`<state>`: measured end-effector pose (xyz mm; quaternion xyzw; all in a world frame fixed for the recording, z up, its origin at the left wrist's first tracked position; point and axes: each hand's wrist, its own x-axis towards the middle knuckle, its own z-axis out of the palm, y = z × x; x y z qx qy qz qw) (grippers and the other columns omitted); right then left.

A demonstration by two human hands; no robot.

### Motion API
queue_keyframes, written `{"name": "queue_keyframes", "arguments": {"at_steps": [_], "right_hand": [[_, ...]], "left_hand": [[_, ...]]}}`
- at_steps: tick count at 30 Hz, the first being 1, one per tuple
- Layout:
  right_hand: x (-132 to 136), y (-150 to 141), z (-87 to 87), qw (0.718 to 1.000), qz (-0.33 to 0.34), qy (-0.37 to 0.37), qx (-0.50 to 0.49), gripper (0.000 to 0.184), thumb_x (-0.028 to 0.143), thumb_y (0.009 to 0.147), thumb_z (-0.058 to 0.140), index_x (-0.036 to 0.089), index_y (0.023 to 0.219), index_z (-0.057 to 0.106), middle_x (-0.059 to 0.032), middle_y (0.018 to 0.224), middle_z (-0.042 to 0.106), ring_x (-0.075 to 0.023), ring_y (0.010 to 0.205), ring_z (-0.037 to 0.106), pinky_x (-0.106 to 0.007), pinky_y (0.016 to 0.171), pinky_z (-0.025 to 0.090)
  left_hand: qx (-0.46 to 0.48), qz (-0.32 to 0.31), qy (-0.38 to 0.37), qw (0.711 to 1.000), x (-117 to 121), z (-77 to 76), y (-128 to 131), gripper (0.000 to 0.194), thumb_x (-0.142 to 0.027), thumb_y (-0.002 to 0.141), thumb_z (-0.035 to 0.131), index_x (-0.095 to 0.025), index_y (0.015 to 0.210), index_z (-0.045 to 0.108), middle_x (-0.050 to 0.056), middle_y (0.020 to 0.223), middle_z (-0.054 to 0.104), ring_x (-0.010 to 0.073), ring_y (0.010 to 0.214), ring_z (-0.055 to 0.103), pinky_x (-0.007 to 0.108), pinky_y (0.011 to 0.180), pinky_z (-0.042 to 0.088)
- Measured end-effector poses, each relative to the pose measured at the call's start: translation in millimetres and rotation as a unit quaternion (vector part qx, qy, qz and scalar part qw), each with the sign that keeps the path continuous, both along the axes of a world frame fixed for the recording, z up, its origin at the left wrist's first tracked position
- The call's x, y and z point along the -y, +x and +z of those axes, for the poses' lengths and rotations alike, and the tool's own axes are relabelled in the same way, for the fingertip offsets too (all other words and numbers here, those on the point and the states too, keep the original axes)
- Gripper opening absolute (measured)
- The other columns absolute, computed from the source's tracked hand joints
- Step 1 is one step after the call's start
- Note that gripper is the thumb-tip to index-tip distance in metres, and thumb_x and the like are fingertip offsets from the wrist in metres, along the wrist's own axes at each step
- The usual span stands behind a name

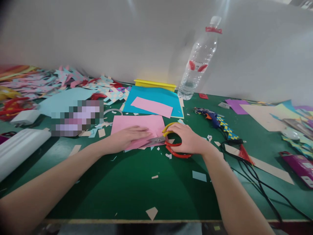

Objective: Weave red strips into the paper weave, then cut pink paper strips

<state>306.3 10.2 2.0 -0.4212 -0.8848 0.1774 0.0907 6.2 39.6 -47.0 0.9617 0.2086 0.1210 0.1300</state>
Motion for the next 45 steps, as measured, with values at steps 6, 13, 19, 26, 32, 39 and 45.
{"name": "queue_keyframes", "arguments": {"at_steps": [6,13,19,26,32,39,45], "right_hand": [[-1,4,5.9,0.999,0.016,-0.027,0.016,0.046,0.032,0.072,0.064,0.03,0.117,0.054,-0.0028,0.128,0.054,-0.0272,0.121,0.046,-0.044,0.101,0.033],[3,-1,7.4,1.0,-0.002,-0.015,0.014,0.043,0.031,0.073,0.062,0.03,0.116,0.055,-0.0037,0.126,0.056,-0.0281,0.12,0.047,-0.047,0.1,0.034],[4,-12,2.7,1.0,0.02,-0.009,0.008,0.042,0.035,0.073,0.064,0.028,0.113,0.056,-0.0052,0.126,0.056,-0.0276,0.118,0.047,-0.045,0.099,0.036],[2,-21,-0.2,0.999,0.037,-0.002,0.009,0.041,0.034,0.075,0.062,0.027,0.114,0.055,-0.0059,0.124,0.056,-0.0278,0.118,0.047,-0.045,0.097,0.036],[1,-19,0.0,0.999,0.036,-0.01,0.014,0.046,0.036,0.074,0.063,0.028,0.118,0.054,-0.0057,0.126,0.055,-0.0285,0.118,0.047,-0.045,0.096,0.037],[3,-22,2.0,0.999,0.038,-0.004,0.009,0.043,0.035,0.074,0.062,0.027,0.115,0.055,-0.0064,0.125,0.056,-0.0285,0.117,0.048,-0.045,0.096,0.037],[2,-27,2.0,0.999,0.032,0.017,0.014,0.044,0.038,0.075,0.062,0.027,0.117,0.055,-0.0065,0.125,0.056,-0.0282,0.117,0.048,-0.045,0.097,0.037]], "left_hand": [[0.006,0.009,-0.025,1.0,2,5.5,1,0.056,-0.005,0.091,0.037,-0.027,0.142,0.033,0.002,0.146,0.038,0.0164,0.137,0.031,0.039,0.113,0.024],[0.03,0.028,-0.047,0.998,-1,1.4,1,0.054,-0.005,0.092,0.034,-0.029,0.14,0.037,0.0,0.146,0.039,0.0152,0.135,0.034,0.039,0.112,0.026],[0.049,0.031,-0.061,0.996,-7,-8.6,0,0.047,-0.014,0.096,0.035,-0.032,0.139,0.039,0.0,0.146,0.039,0.0163,0.135,0.035,0.038,0.112,0.025],[0.045,0.017,-0.056,0.997,-3,-1.8,2,0.046,-0.016,0.097,0.036,-0.033,0.14,0.036,-0.002,0.144,0.042,0.0155,0.135,0.034,0.039,0.113,0.024],[0.038,0.021,-0.058,0.997,-2,-0.3,3,0.044,-0.021,0.097,0.039,-0.032,0.14,0.038,-0.001,0.143,0.043,0.0163,0.135,0.034,0.04,0.113,0.023],[0.05,0.048,-0.068,0.995,-5,-3.9,2,0.042,-0.018,0.096,0.035,-0.026,0.137,0.043,0.003,0.142,0.045,0.0155,0.133,0.038,0.039,0.111,0.026],[0.056,0.061,-0.007,0.997,-5,-10.0,5,0.044,-0.014,0.088,0.044,-0.02,0.132,0.047,0.006,0.136,0.052,0.0206,0.13,0.042,0.047,0.113,0.019]]}}
